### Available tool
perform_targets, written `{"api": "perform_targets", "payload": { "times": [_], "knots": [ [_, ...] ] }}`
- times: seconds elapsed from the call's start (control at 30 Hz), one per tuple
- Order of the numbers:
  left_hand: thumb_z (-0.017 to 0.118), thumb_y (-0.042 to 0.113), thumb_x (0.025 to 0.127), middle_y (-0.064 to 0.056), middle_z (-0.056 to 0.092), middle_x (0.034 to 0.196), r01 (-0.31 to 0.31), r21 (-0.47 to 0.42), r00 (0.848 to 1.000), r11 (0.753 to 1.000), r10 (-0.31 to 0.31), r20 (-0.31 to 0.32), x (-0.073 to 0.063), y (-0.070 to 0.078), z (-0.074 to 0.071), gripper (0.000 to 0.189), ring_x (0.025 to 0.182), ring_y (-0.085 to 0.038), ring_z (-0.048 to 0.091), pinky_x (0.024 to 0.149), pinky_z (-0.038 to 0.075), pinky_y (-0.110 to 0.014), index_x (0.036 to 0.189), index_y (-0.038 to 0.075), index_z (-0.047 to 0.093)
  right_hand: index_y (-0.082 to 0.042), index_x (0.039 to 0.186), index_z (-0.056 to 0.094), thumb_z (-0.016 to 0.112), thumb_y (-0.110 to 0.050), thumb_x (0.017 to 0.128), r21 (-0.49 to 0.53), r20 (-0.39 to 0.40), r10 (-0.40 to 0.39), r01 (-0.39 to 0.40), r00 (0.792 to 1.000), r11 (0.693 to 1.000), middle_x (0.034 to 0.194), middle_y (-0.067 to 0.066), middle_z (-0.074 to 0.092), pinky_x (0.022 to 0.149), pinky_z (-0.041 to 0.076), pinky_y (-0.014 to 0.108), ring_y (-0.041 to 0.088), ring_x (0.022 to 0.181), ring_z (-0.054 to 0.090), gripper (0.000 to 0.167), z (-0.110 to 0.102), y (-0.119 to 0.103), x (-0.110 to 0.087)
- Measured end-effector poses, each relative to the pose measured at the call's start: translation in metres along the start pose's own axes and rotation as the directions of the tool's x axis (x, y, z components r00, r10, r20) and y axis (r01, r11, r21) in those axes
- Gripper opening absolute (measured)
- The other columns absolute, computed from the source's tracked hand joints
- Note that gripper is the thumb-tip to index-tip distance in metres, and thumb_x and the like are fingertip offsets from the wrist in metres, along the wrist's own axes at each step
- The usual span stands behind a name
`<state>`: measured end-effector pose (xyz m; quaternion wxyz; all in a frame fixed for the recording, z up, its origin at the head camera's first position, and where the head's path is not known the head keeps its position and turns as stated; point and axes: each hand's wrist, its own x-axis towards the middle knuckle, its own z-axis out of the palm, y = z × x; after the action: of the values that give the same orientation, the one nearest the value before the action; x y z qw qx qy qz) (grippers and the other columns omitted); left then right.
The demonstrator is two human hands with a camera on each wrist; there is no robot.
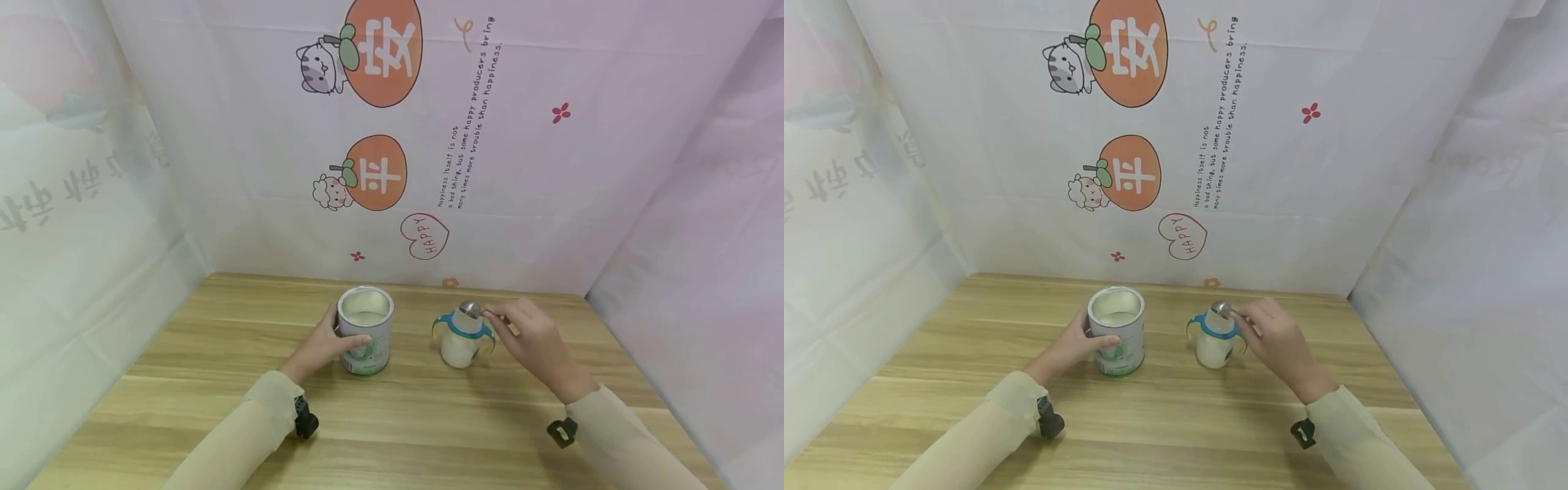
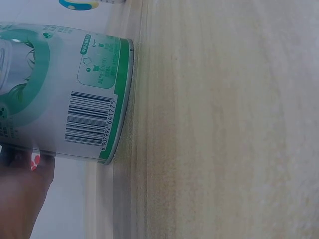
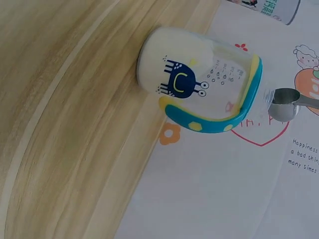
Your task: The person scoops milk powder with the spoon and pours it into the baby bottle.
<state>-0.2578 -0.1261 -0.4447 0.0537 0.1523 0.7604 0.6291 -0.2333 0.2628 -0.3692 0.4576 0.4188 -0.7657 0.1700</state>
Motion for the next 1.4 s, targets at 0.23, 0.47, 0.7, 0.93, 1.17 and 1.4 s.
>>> {"api": "perform_targets", "payload": {
  "times": [0.23,0.47,0.7,0.93,1.17,1.4],
  "knots": [
    [0.084,0.035,0.083,-0.006,0.035,0.155,-0.013,0.007,1.000,1.000,0.013,0.000,-0.001,0.002,0.001,0.103,0.146,-0.035,0.026,0.113,0.023,-0.063,0.159,0.029,0.015,-0.001,0.098,0.073,0.057,-0.032,0.103,0.050,-0.054,0.119,-0.116,0.991,0.992,0.084,0.006,0.067,0.055,0.049,0.020,0.015,0.069,0.060,0.034,0.001,0.001,-0.001],
    [0.084,0.034,0.083,-0.007,0.035,0.155,-0.015,0.009,1.000,1.000,0.015,-0.001,-0.002,0.003,0.001,0.103,0.147,-0.036,0.025,0.113,0.023,-0.064,0.159,0.029,0.015,-0.002,0.093,0.072,0.075,0.001,0.085,0.102,-0.091,0.296,-0.287,0.951,0.952,0.076,0.000,0.064,0.054,0.041,0.016,0.010,0.067,0.052,0.009,0.000,-0.003,0.001],
    [0.084,0.036,0.083,-0.005,0.035,0.155,-0.017,0.008,1.000,1.000,0.017,-0.004,-0.001,0.002,0.001,0.103,0.147,-0.035,0.025,0.113,0.023,-0.063,0.159,0.030,0.015,-0.002,0.096,0.072,0.072,-0.007,0.093,0.167,-0.043,0.594,-0.580,0.803,0.797,0.079,0.004,0.069,0.057,0.041,0.014,0.007,0.068,0.055,0.006,-0.002,-0.009,0.003],
    [0.085,0.038,0.082,-0.004,0.036,0.154,-0.004,0.009,1.000,1.000,0.004,-0.005,-0.001,0.002,0.002,0.105,0.146,-0.034,0.026,0.113,0.023,-0.063,0.159,0.032,0.014,-0.004,0.106,0.069,0.063,-0.035,0.100,0.258,0.102,0.817,-0.809,0.567,0.529,0.090,0.006,0.070,0.058,0.044,0.019,0.014,0.071,0.055,0.032,-0.002,-0.009,0.005],
    [0.085,0.037,0.082,-0.005,0.035,0.155,-0.005,-0.001,1.000,1.000,0.005,-0.004,-0.001,0.000,0.002,0.104,0.147,-0.035,0.025,0.113,0.024,-0.062,0.159,0.031,0.015,-0.002,0.110,0.068,0.063,-0.043,0.099,0.323,0.175,0.880,-0.870,0.442,0.373,0.086,-0.003,0.066,0.063,0.046,0.021,0.017,0.078,0.058,0.044,-0.001,-0.009,0.009],
    [0.084,0.033,0.083,-0.006,0.035,0.155,-0.018,-0.023,1.000,1.000,0.018,0.000,0.000,-0.002,0.001,0.101,0.146,-0.036,0.026,0.113,0.025,-0.062,0.159,0.029,0.016,0.002,0.110,0.067,0.065,-0.043,0.098,0.372,0.194,0.896,-0.875,0.398,0.308,0.082,-0.004,0.065,0.062,0.044,0.022,0.014,0.076,0.057,0.047,0.006,-0.009,0.013]
  ]
}}
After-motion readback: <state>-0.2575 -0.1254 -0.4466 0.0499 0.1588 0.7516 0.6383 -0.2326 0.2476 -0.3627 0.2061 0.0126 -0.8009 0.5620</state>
